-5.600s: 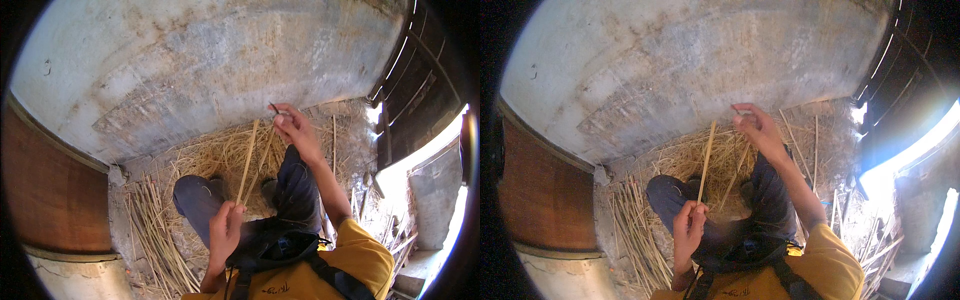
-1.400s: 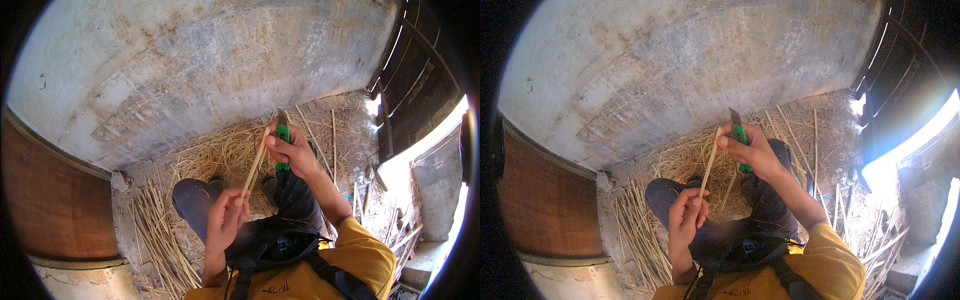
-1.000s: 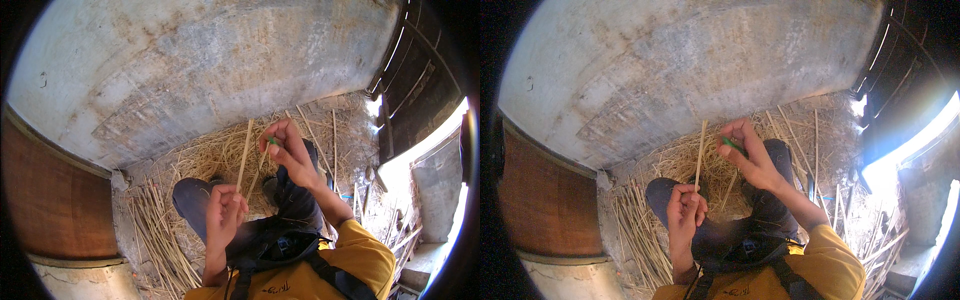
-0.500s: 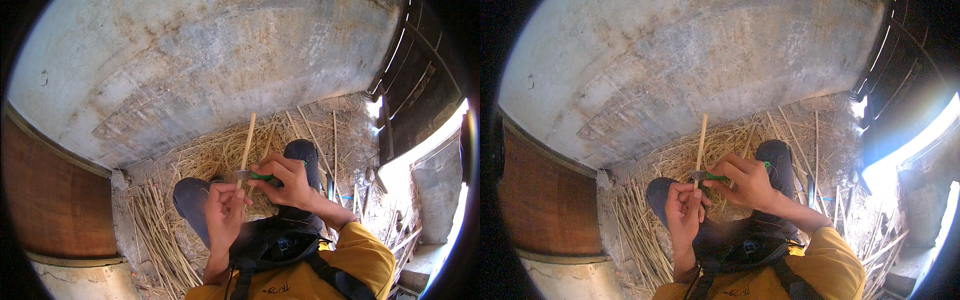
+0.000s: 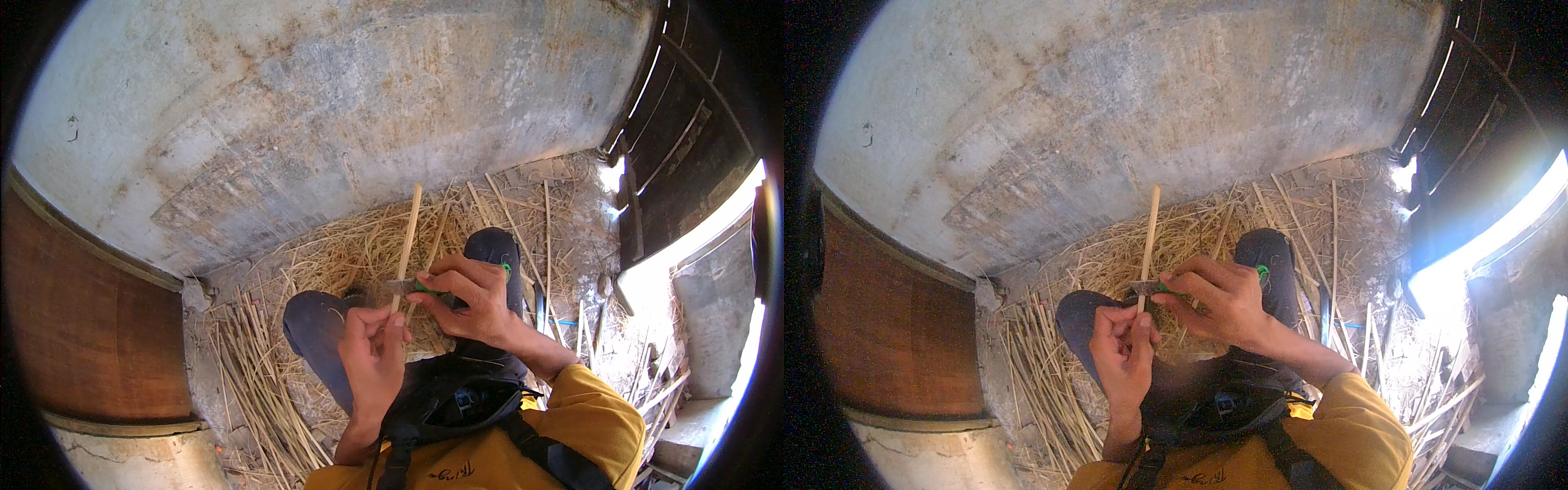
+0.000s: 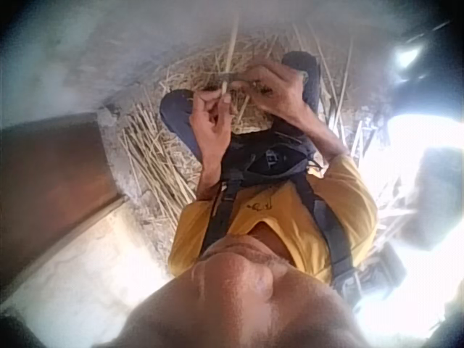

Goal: The person whittles and sharpens a bamboo stick using a utility knife while sitting on the floor.

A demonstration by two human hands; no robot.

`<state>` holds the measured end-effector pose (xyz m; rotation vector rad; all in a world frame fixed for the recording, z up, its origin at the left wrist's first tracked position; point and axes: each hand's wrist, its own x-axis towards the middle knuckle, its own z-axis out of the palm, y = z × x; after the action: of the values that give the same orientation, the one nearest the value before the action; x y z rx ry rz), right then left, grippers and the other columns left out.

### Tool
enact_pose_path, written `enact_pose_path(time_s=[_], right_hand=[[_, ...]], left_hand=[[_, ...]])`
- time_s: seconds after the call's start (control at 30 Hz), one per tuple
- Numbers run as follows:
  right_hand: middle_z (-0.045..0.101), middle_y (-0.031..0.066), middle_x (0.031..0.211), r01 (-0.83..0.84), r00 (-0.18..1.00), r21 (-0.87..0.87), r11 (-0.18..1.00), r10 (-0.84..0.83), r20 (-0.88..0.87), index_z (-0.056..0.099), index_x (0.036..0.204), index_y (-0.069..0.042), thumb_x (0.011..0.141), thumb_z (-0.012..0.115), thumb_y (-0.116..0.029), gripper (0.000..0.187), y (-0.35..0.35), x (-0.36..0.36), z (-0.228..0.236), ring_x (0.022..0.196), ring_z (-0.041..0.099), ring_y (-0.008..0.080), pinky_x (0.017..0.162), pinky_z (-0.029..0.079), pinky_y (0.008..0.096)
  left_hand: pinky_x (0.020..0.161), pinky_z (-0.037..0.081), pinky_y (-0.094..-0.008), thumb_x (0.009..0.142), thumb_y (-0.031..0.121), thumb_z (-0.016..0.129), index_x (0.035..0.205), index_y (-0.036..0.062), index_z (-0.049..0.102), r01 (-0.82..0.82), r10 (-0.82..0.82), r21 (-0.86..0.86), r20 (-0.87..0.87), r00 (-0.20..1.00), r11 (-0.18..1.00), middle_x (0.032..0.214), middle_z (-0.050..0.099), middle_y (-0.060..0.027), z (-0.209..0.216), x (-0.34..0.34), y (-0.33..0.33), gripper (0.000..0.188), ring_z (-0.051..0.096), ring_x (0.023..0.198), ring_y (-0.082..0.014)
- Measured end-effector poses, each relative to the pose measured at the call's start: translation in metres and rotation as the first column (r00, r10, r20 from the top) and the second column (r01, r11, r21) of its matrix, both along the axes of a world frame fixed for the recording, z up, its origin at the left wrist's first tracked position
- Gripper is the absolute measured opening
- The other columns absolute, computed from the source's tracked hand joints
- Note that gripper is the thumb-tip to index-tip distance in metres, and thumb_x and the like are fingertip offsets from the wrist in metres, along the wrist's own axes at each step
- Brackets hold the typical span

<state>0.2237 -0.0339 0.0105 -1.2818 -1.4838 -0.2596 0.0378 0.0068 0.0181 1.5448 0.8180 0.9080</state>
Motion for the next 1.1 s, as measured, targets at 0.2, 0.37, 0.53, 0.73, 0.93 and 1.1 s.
enact_pose_path(time_s=[0.2,0.37,0.53,0.73,0.93,1.1], right_hand=[[0.074,0.0067,0.086,0.024,1.0,0.01,1.0,-0.024,0.004,0.073,0.093,-0.009,0.072,0.093,-0.012,0.029,0.003,0.005,-0.005,0.067,0.072,0.023,0.053,0.054,0.0332],[0.077,0.0136,0.09,0.22,0.965,0.004,0.976,-0.217,-0.145,0.072,0.091,-0.003,0.08,0.088,-0.013,0.022,0.027,0.038,-0.004,0.074,0.074,0.0318,0.064,0.057,0.0374],[0.074,0.0088,0.086,0.327,0.851,-0.228,0.917,-0.391,-0.351,0.071,0.099,-0.003,0.095,0.077,-0.022,0.02,0.046,0.13,-0.014,0.073,0.069,0.02,0.068,0.053,0.0322],[0.071,0.0013,0.098,-0.131,0.776,-0.262,0.956,-0.066,-0.628,0.066,0.115,-0.005,0.099,0.075,-0.024,0.026,0.031,0.09,-0.006,0.091,0.064,0.0092,0.079,0.05,0.0282],[0.071,0.0031,0.108,-0.468,0.665,-0.217,0.857,0.179,-0.725,0.065,0.13,-0.005,0.1,0.074,-0.022,0.036,0.026,0.045,0.008,0.102,0.062,0.0091,0.091,0.051,0.0293],[0.072,0.0004,0.096,-0.57,0.594,-0.2,0.797,0.232,-0.77,0.075,0.114,-0.003,0.098,0.076,-0.024,0.026,0.034,0.038,0.004,0.086,0.063,0.0077,0.076,0.051,0.026]], left_hand=[[0.065,0.052,-0.0236,0.102,0.002,0.065,0.108,-0.0027,0.053,-0.008,0.009,0.055,-0.024,1.0,0.998,0.088,0.071,-0.0112,-0.003,-0.001,-0.002,0.014,0.065,0.076,-0.0089],[0.053,0.041,-0.0226,0.104,0.003,0.061,0.106,0.0002,0.052,0.026,-0.016,0.16,-0.066,0.998,0.987,0.076,0.064,-0.0041,-0.022,-0.015,-0.008,0.01,0.055,0.064,-0.0043],[0.053,0.041,-0.0221,0.106,0.006,0.059,0.106,0.0013,0.051,0.062,-0.054,0.116,-0.075,0.996,0.991,0.075,0.064,-0.0045,-0.024,-0.034,-0.02,0.009,0.053,0.061,-0.0042],[0.043,0.034,-0.0214,0.111,0.012,0.052,0.112,0.0042,0.054,0.091,-0.065,-0.239,0.113,0.991,0.967,0.073,0.066,-0.0069,-0.032,-0.043,0.005,0.008,0.045,0.045,-0.0052],[0.039,0.036,-0.0217,0.112,0.018,0.052,0.113,0.0039,0.056,0.186,-0.156,-0.309,0.117,0.981,0.933,0.077,0.067,-0.009,-0.021,-0.029,0.007,0.015,0.05,0.046,-0.006],[0.046,0.041,-0.0204,0.109,0.013,0.057,0.117,0.0019,0.055,0.226,-0.228,-0.242,0.021,0.973,0.943,0.088,0.072,-0.0093,-0.019,-0.025,0.01,0.015,0.055,0.054,-0.006]])
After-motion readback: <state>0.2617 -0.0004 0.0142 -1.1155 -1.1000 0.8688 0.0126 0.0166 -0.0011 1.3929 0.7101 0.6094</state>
